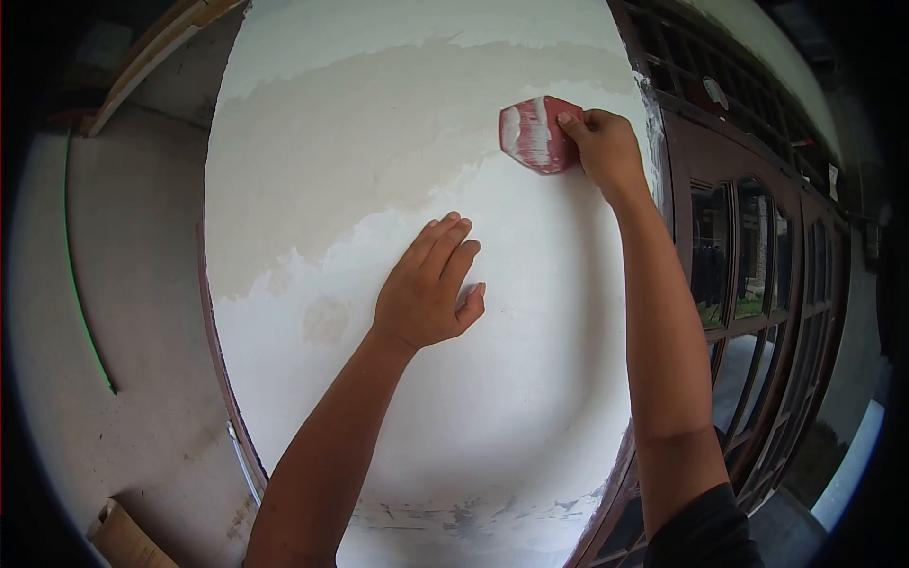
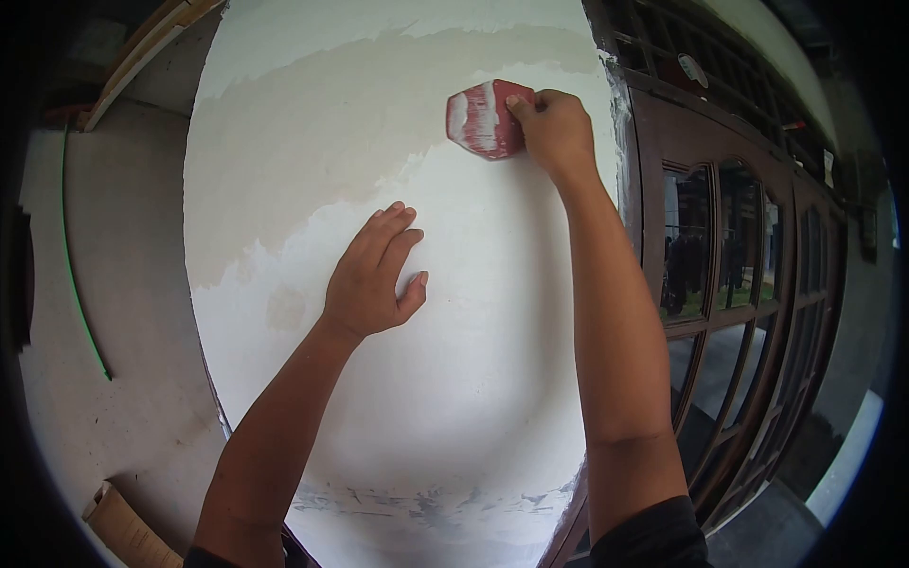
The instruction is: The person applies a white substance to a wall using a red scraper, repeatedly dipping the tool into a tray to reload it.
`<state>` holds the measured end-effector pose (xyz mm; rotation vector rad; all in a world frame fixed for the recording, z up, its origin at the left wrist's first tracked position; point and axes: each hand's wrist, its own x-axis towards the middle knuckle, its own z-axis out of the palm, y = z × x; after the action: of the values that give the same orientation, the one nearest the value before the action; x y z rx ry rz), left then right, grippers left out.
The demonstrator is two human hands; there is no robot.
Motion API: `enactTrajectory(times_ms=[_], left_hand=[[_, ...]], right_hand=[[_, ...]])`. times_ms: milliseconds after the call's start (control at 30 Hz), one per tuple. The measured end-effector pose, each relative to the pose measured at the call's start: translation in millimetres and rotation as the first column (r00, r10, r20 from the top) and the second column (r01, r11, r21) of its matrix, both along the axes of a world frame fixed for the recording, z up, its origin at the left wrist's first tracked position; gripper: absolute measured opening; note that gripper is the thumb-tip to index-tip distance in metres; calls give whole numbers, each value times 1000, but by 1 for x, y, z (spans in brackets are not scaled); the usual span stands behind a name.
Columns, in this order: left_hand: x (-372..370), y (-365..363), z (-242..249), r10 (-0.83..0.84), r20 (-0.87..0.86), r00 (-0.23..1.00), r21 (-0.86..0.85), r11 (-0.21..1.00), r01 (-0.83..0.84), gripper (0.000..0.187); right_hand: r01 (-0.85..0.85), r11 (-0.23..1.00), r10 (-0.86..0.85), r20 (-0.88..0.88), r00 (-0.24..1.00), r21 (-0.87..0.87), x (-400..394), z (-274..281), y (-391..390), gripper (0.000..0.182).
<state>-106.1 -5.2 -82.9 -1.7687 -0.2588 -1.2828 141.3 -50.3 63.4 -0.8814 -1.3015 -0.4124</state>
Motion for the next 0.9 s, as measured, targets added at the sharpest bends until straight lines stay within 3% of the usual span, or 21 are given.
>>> enactTrajectory(times_ms=[100, 233, 300, 400, 433, 500, 567, 633, 733, 900], left_hand=[[1, 0, -1, -7, 11, 1000, 0, 1000, 7, 39], [2, 2, 0, -24, 4, 1000, -1, 1000, 24, 39], [1, 1, 0, -19, -1, 1000, -2, 1000, 19, 39], [-1, 0, 1, -22, -9, 1000, -8, 1000, 22, 39], [-1, 0, 0, -30, -12, 999, -15, 999, 30, 39], [0, 2, -1, -30, -11, 999, -9, 1000, 30, 40], [-1, 2, -1, -26, -8, 1000, -2, 1000, 26, 40], [0, 3, 0, -36, -4, 999, -10, 999, 36, 40], [0, 3, -1, -33, -9, 999, -12, 999, 33, 40], [-2, 3, 0, -41, -21, 999, -16, 999, 41, 41]], right_hand=[[-305, 952, 303, -130, 944, 6, 29, -6, -6, 35], [-423, 904, 428, -93, 899, 66, -3, -6, -13, 35], [-430, 903, 430, -16, 903, 17, -31, 0, -13, 36], [-180, 984, 180, 9, 984, 4, -57, 9, -3, 37], [-174, 985, 174, 5, 985, 3, -51, 7, -1, 37], [38, 997, -38, 6, 999, 70, -24, 3, 7, 38], [-85, 996, 89, -136, 987, 35, 10, -6, 7, 34], [-316, 947, 320, -219, 922, 55, 33, -11, 2, 31], [-424, 902, 433, -161, 887, 87, 17, -8, -3, 29], [-289, 957, 290, -58, 955, 29, -23, -3, 1, 34]])
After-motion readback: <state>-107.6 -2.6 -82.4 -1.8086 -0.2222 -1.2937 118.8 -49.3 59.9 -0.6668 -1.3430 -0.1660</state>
